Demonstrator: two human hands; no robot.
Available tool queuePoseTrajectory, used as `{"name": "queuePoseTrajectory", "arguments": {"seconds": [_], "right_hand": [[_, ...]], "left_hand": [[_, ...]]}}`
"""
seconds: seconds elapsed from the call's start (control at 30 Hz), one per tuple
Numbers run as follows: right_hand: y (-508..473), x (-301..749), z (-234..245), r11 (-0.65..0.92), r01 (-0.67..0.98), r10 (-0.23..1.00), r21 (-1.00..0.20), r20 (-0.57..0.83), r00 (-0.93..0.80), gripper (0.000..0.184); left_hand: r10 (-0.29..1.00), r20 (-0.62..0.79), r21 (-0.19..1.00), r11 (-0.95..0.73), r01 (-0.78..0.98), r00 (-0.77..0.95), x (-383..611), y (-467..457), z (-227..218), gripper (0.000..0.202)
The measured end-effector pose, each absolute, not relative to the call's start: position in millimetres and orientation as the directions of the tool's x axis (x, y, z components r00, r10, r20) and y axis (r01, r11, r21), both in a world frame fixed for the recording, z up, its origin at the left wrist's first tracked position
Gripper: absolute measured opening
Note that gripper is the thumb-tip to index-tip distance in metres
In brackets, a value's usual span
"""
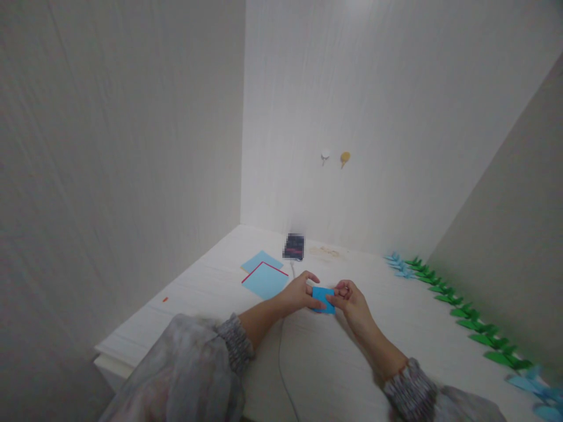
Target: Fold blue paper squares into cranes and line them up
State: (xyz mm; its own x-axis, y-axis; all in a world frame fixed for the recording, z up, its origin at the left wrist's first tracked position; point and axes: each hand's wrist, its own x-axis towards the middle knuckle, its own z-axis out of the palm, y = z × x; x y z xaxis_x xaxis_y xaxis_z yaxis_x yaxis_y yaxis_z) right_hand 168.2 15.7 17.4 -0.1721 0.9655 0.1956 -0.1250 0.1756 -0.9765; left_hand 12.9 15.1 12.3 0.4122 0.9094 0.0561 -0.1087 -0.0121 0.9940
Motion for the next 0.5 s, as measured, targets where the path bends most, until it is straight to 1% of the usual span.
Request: {"name": "queuePoseTrajectory", "arguments": {"seconds": [0.13,0.23,0.5], "right_hand": [[19.9,172.9,17.4,0.188,-0.107,0.97,-0.976,0.202,-0.136,0.03],[21.8,176.2,18.2,0.185,-0.118,0.97,-0.976,0.201,-0.135,0.031],[24.7,180.8,17.9,0.179,-0.108,0.974,-0.978,0.192,-0.122,0.03]], "left_hand": [[0.848,0.047,0.977,0.071,-0.2,0.528,11.0,13.1,11.6,0.066],[0.831,0.059,0.957,0.11,-0.267,0.553,11.0,12.2,11.9,0.066],[0.811,0.004,0.94,0.195,-0.278,0.585,8.5,7.3,21.9,0.072]]}}
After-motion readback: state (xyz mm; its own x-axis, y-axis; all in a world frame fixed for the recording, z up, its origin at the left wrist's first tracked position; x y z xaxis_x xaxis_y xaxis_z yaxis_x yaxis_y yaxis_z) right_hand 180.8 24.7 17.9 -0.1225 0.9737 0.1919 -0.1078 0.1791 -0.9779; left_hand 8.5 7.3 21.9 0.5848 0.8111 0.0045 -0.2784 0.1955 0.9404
